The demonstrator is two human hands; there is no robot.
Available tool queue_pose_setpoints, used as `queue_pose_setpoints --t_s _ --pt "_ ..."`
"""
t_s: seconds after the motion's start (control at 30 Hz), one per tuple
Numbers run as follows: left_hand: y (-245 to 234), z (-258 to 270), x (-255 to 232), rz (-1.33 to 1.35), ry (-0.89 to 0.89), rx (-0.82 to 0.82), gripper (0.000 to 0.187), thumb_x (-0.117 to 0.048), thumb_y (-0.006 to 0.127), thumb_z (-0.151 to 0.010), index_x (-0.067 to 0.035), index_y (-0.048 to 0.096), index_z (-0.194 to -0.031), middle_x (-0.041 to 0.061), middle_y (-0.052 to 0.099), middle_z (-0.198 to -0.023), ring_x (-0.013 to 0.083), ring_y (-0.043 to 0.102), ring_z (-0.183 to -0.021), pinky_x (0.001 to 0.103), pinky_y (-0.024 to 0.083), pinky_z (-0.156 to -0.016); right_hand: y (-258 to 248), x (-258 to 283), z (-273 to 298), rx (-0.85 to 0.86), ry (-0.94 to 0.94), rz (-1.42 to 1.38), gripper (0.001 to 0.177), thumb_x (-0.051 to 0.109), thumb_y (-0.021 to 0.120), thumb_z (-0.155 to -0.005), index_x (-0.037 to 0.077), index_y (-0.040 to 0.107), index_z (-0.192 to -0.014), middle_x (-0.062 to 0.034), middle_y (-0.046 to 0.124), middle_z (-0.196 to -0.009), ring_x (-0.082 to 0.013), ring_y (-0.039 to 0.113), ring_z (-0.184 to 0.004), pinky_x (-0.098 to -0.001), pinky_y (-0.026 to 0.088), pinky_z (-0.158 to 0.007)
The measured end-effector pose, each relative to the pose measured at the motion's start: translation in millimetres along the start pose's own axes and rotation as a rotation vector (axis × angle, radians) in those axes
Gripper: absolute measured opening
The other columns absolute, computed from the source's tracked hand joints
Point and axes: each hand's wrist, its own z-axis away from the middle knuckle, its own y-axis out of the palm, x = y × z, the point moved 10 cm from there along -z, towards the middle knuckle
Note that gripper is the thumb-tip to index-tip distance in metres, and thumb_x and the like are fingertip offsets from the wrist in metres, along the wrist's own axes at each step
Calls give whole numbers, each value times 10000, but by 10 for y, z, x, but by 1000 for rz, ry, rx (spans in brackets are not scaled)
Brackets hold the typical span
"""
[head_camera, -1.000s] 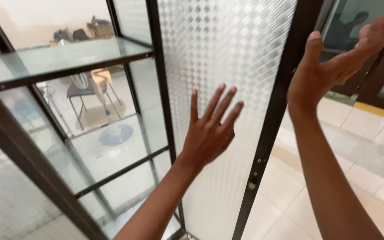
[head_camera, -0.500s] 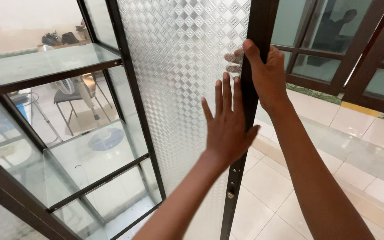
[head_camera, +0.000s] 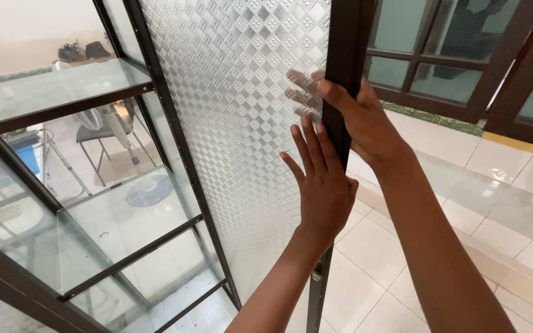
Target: The person assembles a glass cabinet by aligning and securing the doors. They use both hands to position the door panels, engage the locking mechanisms, and ensure the doors are properly closed.
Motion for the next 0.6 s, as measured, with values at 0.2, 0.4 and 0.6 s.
queue_pose_setpoints --t_s 0.2,0.4,0.6 --pt "-37 75 -19 31 28 -40 1091 -22 684 -812 88 -65 -1597 368 -74 -1671 558 -90 -1571 805 -84 -1177 254 173 125 121 -51 -92 713 421 709 -960 43 448 -1505 -125 640 -1396 -201 601 -1326 -340 501 -1101" --pt "-64 113 -34 67 20 -60 1100 -7 693 -824 52 -68 -1616 337 -69 -1693 549 -85 -1584 806 -79 -1190 316 281 177 103 -68 -12 745 440 674 -986 8 439 -1546 -155 615 -1448 -222 589 -1311 -344 481 -1132" --pt "-124 167 -57 95 10 -85 1089 25 688 -837 29 -62 -1625 316 -66 -1701 529 -77 -1595 815 -44 -1193 406 359 227 150 -137 9 736 437 664 -1024 5 415 -1565 -171 588 -1501 -217 537 -1413 -338 443 -1197"
